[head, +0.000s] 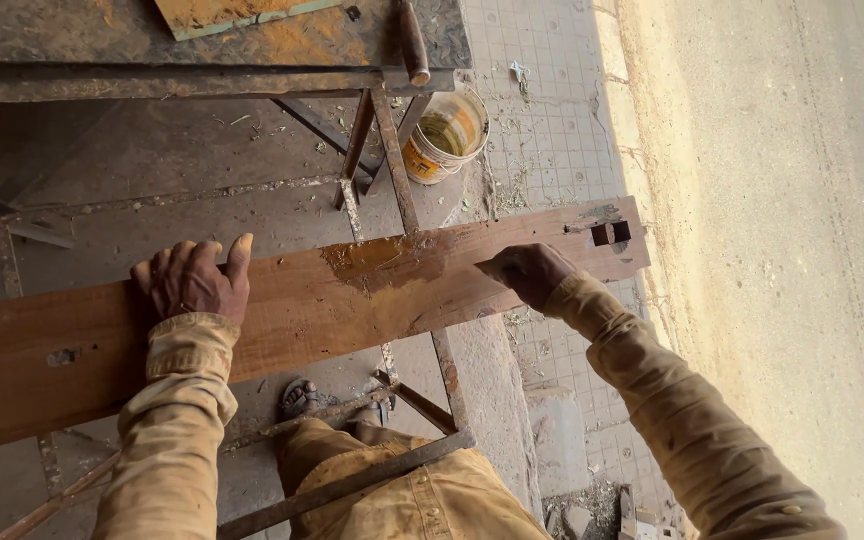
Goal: The person fills holes and recesses in a long wooden plank with wood filler. They scoop filler from a board with a small scraper, press it into the holes, and smooth it flush by hand and with the scraper, working along the plank.
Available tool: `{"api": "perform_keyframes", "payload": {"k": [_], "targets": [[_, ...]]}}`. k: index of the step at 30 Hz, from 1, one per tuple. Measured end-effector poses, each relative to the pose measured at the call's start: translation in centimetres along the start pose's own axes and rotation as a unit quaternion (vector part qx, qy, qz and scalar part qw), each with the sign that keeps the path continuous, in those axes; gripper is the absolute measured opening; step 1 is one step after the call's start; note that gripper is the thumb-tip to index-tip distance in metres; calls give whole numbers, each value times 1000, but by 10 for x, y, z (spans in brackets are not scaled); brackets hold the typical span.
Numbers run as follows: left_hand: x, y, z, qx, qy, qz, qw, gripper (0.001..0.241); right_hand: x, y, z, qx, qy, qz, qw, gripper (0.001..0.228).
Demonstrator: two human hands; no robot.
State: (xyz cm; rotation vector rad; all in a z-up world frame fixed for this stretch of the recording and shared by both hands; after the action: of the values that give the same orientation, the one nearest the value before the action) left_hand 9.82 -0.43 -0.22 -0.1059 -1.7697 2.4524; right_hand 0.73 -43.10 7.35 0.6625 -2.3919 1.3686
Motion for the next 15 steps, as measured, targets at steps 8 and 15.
{"api": "perform_keyframes", "payload": {"k": [8,15], "targets": [[0,4,0,-12,-3,-6,1000,64,46,-11,14,64,66,104,990,38],[1,2,-1,-14,0,-2,1000,65,46,29,-5,244,-54,192,949,30]]}}
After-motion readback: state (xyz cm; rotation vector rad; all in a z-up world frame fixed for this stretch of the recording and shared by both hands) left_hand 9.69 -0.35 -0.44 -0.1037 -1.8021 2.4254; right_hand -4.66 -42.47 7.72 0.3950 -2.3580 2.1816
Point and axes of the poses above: each hand's wrist, its own x-axis away from the middle knuckle, its own y-axis out of the palm, z = x × y, the point moved 10 cm from there along -x, towards the middle knuckle, and after that the axes turned 13 degrees about -z, right-handed, at the moved point
